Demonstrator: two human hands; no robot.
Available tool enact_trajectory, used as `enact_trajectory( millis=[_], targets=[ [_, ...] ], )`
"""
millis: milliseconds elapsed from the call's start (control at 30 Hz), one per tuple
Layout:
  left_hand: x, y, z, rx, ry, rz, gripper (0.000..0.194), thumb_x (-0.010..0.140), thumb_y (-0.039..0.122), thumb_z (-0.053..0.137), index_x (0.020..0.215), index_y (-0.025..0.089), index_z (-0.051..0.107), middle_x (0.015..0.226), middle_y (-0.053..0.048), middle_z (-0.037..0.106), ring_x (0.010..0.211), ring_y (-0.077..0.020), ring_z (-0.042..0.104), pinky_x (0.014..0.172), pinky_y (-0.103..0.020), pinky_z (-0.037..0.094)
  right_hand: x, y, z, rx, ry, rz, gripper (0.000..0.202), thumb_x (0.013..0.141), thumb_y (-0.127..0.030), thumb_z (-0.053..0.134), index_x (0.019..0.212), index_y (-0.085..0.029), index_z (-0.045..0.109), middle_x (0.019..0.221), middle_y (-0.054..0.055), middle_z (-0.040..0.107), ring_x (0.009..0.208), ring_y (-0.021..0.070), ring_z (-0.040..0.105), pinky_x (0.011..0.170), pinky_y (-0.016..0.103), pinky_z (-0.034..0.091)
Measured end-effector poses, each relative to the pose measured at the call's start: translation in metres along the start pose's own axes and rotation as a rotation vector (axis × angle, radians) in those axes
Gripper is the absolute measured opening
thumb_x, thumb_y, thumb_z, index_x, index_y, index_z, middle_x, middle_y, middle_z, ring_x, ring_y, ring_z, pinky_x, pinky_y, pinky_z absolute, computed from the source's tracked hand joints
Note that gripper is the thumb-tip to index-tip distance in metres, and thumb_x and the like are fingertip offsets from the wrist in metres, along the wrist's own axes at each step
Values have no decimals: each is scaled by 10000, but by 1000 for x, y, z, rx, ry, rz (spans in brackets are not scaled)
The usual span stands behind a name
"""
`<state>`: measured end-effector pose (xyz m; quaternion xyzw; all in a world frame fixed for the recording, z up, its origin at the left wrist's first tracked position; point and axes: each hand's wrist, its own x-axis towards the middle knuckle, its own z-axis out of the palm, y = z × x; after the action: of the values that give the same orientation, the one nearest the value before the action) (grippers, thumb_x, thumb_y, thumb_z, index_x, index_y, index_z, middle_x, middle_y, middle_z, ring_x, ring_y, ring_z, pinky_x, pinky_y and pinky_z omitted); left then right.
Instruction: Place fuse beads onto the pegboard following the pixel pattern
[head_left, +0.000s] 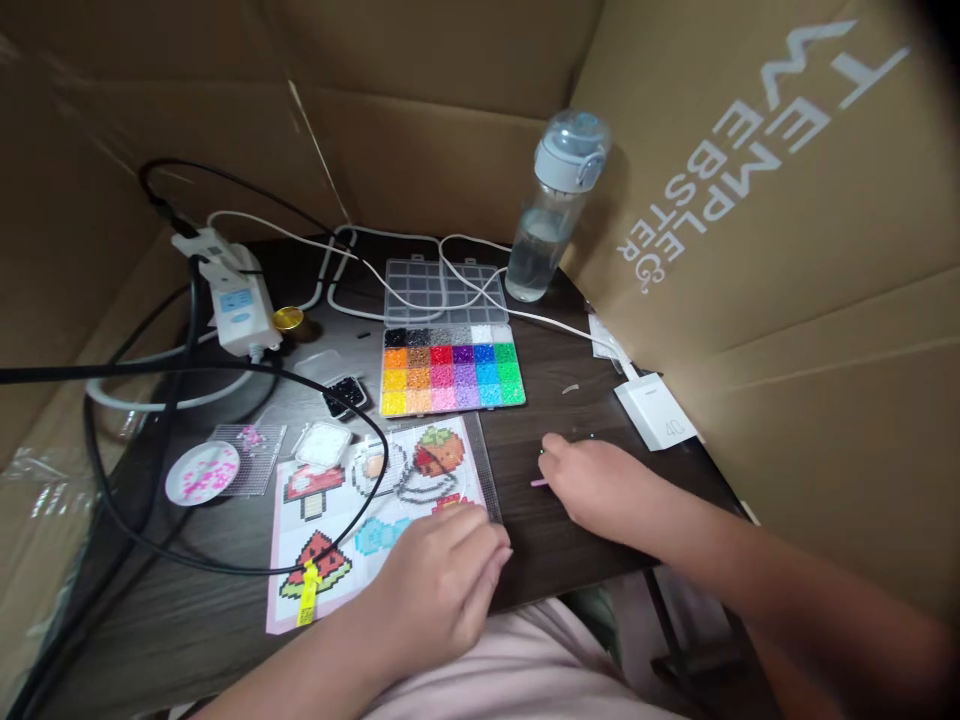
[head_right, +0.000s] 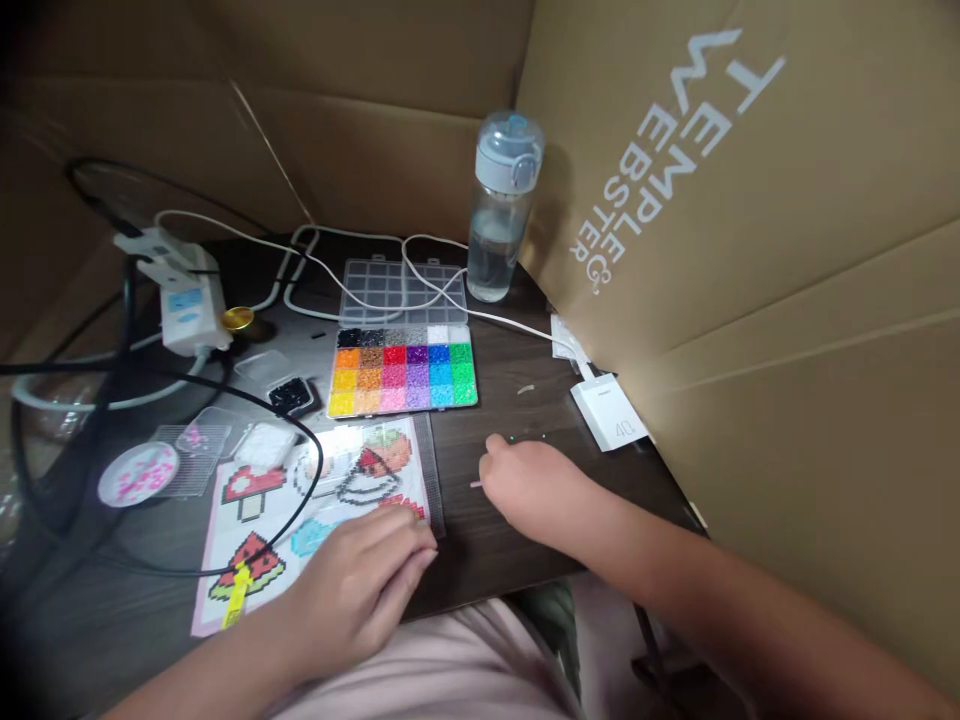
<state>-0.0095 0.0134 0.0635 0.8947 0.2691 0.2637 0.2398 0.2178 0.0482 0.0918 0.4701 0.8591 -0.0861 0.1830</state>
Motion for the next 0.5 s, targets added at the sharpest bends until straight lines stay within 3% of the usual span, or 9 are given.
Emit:
enact_trajectory(
  millis=[133,200,367,500],
  targets=[
    [-9,-2,20,10,26,119,158,912,89,465,872,139,609,675,-38,520,586,-177,412,516,-324,332,28,17,-25,308,235,109,161,895,-106,499,835,-144,643,916,87,662,782,182,635,675,284,422],
    [-11,-3,23,20,39,166,151,895,80,485,866,131,624,656,-35,508,575,-181,384,508,-333,306,46,21,-38,410,304,141,188,906,-126,473,788,-159,616,857,72,655,757,168,583,664,279,383],
    [-14,-5,24,32,59,234,154,865,65,507,805,129,634,615,-21,473,546,-178,325,483,-346,249,82,19,-51,445,240,197,263,925,-209,469,689,-175,579,681,54,595,582,146,441,552,290,260],
    [-15,-5,23,25,72,238,162,855,66,506,777,128,634,601,-16,459,537,-176,306,476,-349,231,89,22,-49,448,209,208,347,933,-262,497,595,-188,516,629,38,554,549,134,392,549,291,240]
  ],
)
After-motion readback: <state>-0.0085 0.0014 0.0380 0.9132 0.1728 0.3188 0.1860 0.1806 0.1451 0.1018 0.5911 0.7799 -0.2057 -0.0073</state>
